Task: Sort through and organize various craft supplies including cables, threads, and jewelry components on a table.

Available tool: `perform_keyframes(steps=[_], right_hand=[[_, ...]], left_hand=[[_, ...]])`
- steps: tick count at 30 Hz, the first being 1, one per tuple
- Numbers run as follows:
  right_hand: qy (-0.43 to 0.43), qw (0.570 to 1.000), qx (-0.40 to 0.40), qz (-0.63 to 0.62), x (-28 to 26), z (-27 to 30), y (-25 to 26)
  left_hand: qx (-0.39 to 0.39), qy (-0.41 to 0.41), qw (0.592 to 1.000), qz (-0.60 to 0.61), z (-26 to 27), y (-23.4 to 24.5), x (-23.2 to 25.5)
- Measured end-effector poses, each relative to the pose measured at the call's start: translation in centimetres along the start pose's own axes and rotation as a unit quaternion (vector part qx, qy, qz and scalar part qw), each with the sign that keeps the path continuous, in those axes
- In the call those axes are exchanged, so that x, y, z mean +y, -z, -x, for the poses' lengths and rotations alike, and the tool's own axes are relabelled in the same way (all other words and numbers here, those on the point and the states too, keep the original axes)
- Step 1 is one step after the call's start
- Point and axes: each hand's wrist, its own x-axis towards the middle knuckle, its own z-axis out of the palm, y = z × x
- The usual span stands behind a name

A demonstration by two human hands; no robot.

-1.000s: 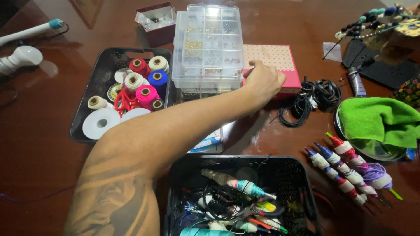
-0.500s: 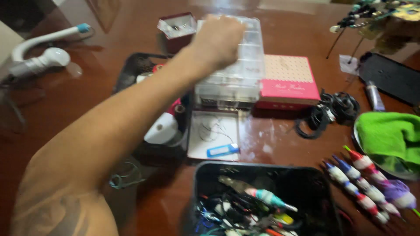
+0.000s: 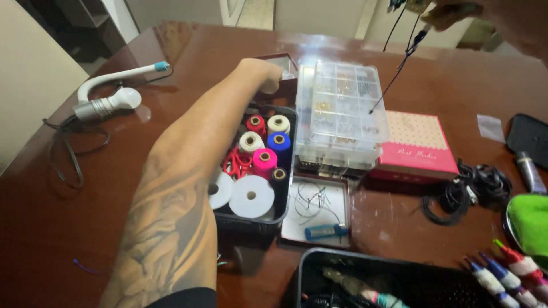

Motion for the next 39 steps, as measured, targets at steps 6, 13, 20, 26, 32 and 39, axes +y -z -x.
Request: perform_keyframes(steps=[6, 13, 20, 26, 32, 39], right_hand=[[0.009, 1.000, 0.001, 0.018, -11.5, -4.4, -10.0], [-0.033, 0.997, 0.007, 0.063, -19.8, -3.7, -13.8], [-0.052, 0.995, -0.056, 0.069, -21.0, -7.9, -18.2], [-0.009, 0.992, -0.065, 0.108, -18.8, -14.9, -23.4], [0.066, 0.993, -0.024, 0.094, -18.2, -18.0, -28.5], [0.011, 0.990, -0.090, 0.104, -13.2, -20.1, -34.5]], left_hand=[[0.023, 0.007, 0.999, -0.035, 0.5, -0.8, -2.6], [-0.032, 0.004, 0.999, 0.007, 2.6, -1.2, -4.8], [-0.090, -0.026, 0.994, 0.050, 5.4, -0.5, -3.9], [-0.068, -0.053, 0.993, 0.081, 5.5, -0.1, -4.0], [0.043, 0.008, 0.996, 0.072, 3.9, -0.2, -7.1], [0.123, 0.067, 0.972, 0.188, 3.7, -4.4, -10.6]])
